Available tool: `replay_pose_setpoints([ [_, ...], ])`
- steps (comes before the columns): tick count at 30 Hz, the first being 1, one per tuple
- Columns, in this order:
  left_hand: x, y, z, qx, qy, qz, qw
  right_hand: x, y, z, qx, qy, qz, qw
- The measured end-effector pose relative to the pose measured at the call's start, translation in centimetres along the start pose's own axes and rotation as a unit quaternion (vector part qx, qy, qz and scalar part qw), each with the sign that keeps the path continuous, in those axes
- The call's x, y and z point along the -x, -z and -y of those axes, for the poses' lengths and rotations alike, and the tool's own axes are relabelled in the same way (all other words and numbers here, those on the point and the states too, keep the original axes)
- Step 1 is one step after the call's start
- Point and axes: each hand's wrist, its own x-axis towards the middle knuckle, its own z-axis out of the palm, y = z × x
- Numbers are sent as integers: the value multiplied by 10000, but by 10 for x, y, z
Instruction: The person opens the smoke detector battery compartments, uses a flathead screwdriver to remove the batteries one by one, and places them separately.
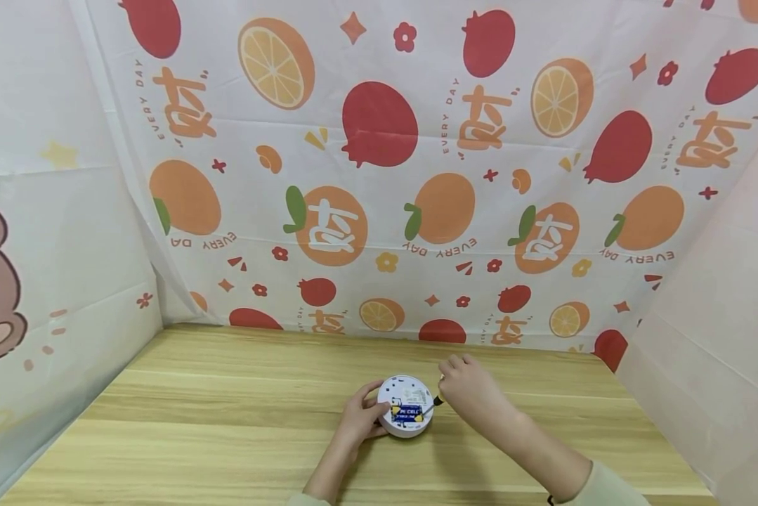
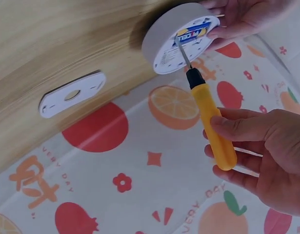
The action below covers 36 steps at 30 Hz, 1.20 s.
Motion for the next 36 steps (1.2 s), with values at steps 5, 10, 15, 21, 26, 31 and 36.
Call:
replay_pose_setpoints([
  [5, -1, 0, 0, -30, 29, 28, 10000, 3, -7, -4, -422, -133, -11, 9990],
  [10, -1, -1, 0, -4, 57, 33, 10000, 5, -11, -6, -599, -272, -148, 9977],
  [15, -1, 0, 0, 44, 81, 15, 10000, 6, -14, -8, -387, -152, -143, 9990],
  [21, -1, 0, -1, 45, 103, 38, 9999, 9, -22, -16, -684, -71, -53, 9976],
  [26, -1, 0, -1, 47, 126, 55, 9999, 16, -34, -22, -1340, -109, -150, 9908],
  [31, -1, 0, -2, 56, 145, 46, 9999, 27, -50, -25, -1918, -154, -598, 9795],
  [36, -1, 0, -1, 30, 150, 8, 9999, 38, -69, -26, -2373, -296, -763, 9680],
])
